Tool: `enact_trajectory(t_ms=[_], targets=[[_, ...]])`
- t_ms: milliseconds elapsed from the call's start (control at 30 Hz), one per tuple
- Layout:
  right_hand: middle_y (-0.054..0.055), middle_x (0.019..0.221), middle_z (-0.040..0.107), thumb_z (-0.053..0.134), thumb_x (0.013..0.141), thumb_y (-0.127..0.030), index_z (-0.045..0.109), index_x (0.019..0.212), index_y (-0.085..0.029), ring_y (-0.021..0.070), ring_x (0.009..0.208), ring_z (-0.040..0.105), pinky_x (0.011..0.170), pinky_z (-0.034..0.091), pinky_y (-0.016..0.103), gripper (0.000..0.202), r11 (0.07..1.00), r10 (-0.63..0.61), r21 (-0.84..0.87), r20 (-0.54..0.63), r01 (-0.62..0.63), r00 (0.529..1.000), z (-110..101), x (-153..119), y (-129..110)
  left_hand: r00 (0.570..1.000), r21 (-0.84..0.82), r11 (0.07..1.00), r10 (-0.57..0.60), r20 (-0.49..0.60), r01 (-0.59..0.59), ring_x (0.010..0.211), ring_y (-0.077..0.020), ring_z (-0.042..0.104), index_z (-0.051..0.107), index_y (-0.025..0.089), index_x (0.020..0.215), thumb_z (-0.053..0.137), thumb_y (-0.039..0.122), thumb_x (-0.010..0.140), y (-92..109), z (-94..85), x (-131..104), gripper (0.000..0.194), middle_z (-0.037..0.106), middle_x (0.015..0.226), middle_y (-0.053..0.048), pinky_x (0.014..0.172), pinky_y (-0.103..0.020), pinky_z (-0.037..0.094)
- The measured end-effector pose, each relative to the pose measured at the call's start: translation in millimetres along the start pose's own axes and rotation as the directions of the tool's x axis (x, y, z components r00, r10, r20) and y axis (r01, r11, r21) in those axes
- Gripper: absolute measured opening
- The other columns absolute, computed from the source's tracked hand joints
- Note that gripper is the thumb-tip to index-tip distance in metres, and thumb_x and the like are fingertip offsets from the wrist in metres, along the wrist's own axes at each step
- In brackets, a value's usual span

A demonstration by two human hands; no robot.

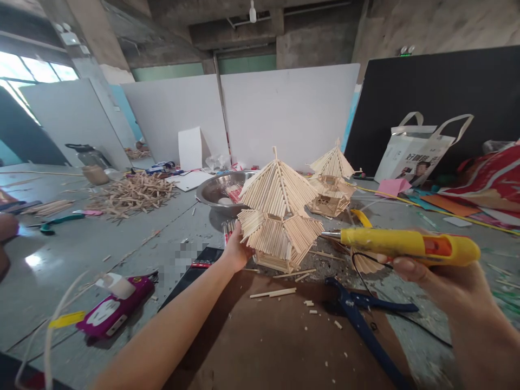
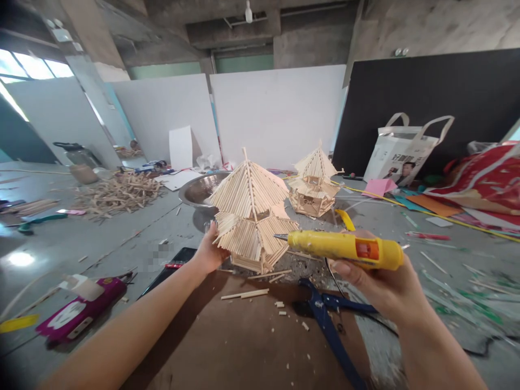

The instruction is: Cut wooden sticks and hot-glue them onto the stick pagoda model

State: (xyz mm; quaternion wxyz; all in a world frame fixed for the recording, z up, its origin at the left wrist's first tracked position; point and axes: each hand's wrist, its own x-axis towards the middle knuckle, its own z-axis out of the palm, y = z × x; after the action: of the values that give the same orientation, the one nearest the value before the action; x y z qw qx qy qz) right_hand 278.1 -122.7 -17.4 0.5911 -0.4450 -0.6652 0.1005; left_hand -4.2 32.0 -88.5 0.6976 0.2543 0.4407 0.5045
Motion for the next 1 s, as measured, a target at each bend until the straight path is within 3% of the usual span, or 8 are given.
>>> enact_trajectory(t_ms=[233, 300, 367, 433, 533, 600, 733, 1000], targets=[[-0.002, 0.06, 0.061, 0.064, 0.061, -0.016, 0.062, 0.065, -0.023, 0.0128, 0.049, 0.057, 0.041, 0.045, 0.018, 0.009, 1.0, 0.007, 0.024, -0.014, -0.006, 1.0, -1, 1, -2, 0.954, 0.16, 0.954, 0.273, -0.125, -0.252, 0.063, -0.0094, 0.053, 0.053, 0.015, 0.076, 0.045, 0.036, 0.077, -3, -9.3, -14, 0.022, 0.057, 0.077, -0.002, 0.056, -0.019, 0.04], [-0.001, 0.059, 0.062, 0.065, 0.061, -0.019, 0.063, 0.065, -0.023, 0.0133, 0.048, 0.056, 0.041, 0.045, 0.019, 0.006, 0.999, 0.022, 0.024, -0.031, -0.021, 0.999, -1, 1, -1, 0.879, 0.258, 0.871, 0.46, -0.127, -0.419, 0.068, -0.0093, 0.052, 0.053, 0.018, 0.08, 0.048, 0.032, 0.075, -6, -13.7, -27, 0.016, 0.056, 0.08, 0.0, 0.061, -0.019, 0.04], [-0.002, 0.057, 0.061, 0.065, 0.061, -0.02, 0.063, 0.065, -0.023, 0.013, 0.047, 0.056, 0.04, 0.045, 0.019, 0.006, 1.0, 0.017, 0.011, -0.036, -0.017, 0.999, -1, 1, 0, 0.755, 0.427, 0.697, 0.654, -0.048, -0.576, 0.071, -0.0106, 0.05, 0.053, 0.022, 0.085, 0.051, 0.031, 0.074, -10, -14.5, -46, 0.015, 0.055, 0.08, 0.001, 0.065, -0.02, 0.039], [-0.003, 0.057, 0.059, 0.064, 0.061, -0.019, 0.062, 0.066, -0.024, 0.0122, 0.047, 0.055, 0.041, 0.045, 0.019, 0.007, 1.0, -0.002, -0.002, -0.022, 0.002, 1.0, -1, 0, 1, 0.68, 0.608, 0.446, 0.699, 0.222, -0.657, 0.073, -0.0127, 0.048, 0.057, 0.021, 0.077, 0.054, 0.028, 0.071, -13, -9.3, -69, 0.01, 0.055, 0.077, 0.0, 0.069, -0.022, 0.038], [-0.003, 0.058, 0.059, 0.064, 0.062, -0.018, 0.061, 0.067, -0.024, 0.0117, 0.049, 0.055, 0.043, 0.045, 0.018, 0.008, 1.0, -0.023, -0.004, 0.003, 0.023, 1.0, -1, 0, 1, 0.625, 0.634, 0.107, 0.356, 0.695, -0.766, 0.073, -0.0153, 0.049, 0.059, 0.021, 0.07, 0.051, 0.028, 0.074, -23, 8.0, -98, 0.012, 0.056, 0.075, -0.003, 0.07, -0.026, 0.039], [-0.002, 0.06, 0.06, 0.064, 0.062, -0.019, 0.061, 0.069, -0.023, 0.0127, 0.051, 0.056, 0.045, 0.046, 0.02, 0.008, 1.0, -0.007, -0.004, -0.004, 0.007, 1.0, -1, -1, 2, 0.56, 0.567, -0.089, 0.091, 0.824, -0.819, 0.074, -0.015, 0.05, 0.06, 0.021, 0.074, 0.04, 0.026, 0.08, -33, 21.6, -105, 0.021, 0.057, 0.075, -0.004, 0.071, -0.026, 0.039], [-0.002, 0.061, 0.06, 0.064, 0.063, -0.02, 0.061, 0.07, -0.023, 0.0128, 0.052, 0.056, 0.046, 0.047, 0.02, 0.008, 1.0, -0.001, 0.01, 0.007, 0.001, 1.0, 0, -3, 3, 0.585, 0.487, -0.346, -0.29, 0.757, -0.802, 0.071, -0.0142, 0.054, 0.057, 0.017, 0.079, 0.038, 0.024, 0.081, -62, 41.0, -93, 0.021, 0.056, 0.078, -0.005, 0.063, -0.024, 0.041], [-0.004, 0.066, 0.061, 0.063, 0.064, -0.015, 0.061, 0.076, -0.026, 0.0119, 0.056, 0.058, 0.05, 0.048, 0.018, 0.016, 0.998, -0.062, -0.018, 0.031, 0.062, 0.998, 0, -3, 9, 0.584, 0.401, -0.458, -0.382, 0.716, -0.793, 0.07, -0.0194, 0.058, 0.053, 0.016, 0.082, 0.045, 0.023, 0.075, -91, 49.9, -73, 0.012, 0.057, 0.075, -0.006, 0.057, -0.028, 0.045]])
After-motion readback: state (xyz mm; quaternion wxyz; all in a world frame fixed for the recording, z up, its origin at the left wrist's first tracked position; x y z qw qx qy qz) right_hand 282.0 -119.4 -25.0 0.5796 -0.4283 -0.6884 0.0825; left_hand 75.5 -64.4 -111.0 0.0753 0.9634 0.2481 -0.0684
